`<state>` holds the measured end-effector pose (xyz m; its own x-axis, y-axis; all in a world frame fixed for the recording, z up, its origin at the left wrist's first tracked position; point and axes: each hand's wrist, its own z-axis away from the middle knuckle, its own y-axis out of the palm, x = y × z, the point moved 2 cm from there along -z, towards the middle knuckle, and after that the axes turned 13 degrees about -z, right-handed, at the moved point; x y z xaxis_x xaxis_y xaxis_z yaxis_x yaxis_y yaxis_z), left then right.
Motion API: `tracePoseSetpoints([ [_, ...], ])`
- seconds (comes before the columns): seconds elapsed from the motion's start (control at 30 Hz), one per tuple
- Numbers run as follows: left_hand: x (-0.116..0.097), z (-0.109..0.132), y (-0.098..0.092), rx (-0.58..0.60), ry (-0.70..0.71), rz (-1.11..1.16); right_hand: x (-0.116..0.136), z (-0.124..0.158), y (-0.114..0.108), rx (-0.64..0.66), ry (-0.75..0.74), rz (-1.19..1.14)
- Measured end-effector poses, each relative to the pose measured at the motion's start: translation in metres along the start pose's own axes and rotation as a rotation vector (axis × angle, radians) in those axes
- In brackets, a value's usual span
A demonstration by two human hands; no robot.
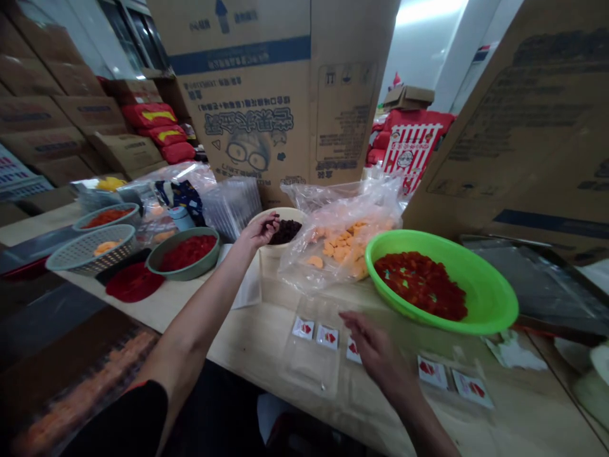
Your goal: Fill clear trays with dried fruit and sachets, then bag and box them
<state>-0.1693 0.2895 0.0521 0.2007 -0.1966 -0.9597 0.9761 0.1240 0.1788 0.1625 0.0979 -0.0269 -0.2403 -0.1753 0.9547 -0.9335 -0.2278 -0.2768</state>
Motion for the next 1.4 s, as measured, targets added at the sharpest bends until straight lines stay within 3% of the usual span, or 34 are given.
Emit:
tracePoseSetpoints([
  [0.1,0.028,0.047,0.047,0.287,-0.101,0.007,0.033,-0.036,0.006,0.008,0.015,-0.295],
  [0.17,0.051,0.078,0.078,0.496,-0.161,-0.020,0.043,-0.058,0.011,0.060,0.009,-0.411],
  [0.2,0.062,0.091,0.089,0.557,-0.187,-0.038,0.043,-0.066,0.014,0.070,0.014,-0.428],
  [0.27,0.082,0.109,0.100,0.573,-0.225,-0.066,0.035,-0.074,0.019,0.060,0.055,-0.398],
  [0.37,0.106,0.121,0.099,0.499,-0.244,-0.113,0.017,-0.072,0.028,0.079,0.135,-0.346],
  [0.47,0.122,0.126,0.091,0.509,-0.205,-0.231,0.002,-0.067,0.035,0.143,0.166,-0.295],
  [0.6,0.134,0.126,0.082,0.474,-0.127,-0.496,-0.010,-0.065,0.032,0.074,0.061,0.231],
  [0.67,0.138,0.123,0.078,0.424,-0.101,-0.597,-0.015,-0.061,0.029,0.143,-0.009,0.519],
  [0.77,0.142,0.118,0.077,0.409,-0.070,-0.659,-0.024,-0.053,0.025,0.266,-0.056,0.700],
  [0.9,0.144,0.115,0.084,0.432,0.085,-0.959,-0.029,-0.045,0.021,0.225,-0.074,0.720],
  [1.0,0.145,0.112,0.091,0.455,0.203,-1.247,-0.029,-0.042,0.024,0.295,-0.095,0.685],
  [1.23,0.141,0.104,0.084,0.357,0.255,-1.361,-0.030,-0.043,0.028,0.271,-0.092,0.730],
  [1.4,0.137,0.110,0.079,0.375,0.287,-1.311,-0.038,-0.044,0.026,0.265,-0.132,0.628],
])
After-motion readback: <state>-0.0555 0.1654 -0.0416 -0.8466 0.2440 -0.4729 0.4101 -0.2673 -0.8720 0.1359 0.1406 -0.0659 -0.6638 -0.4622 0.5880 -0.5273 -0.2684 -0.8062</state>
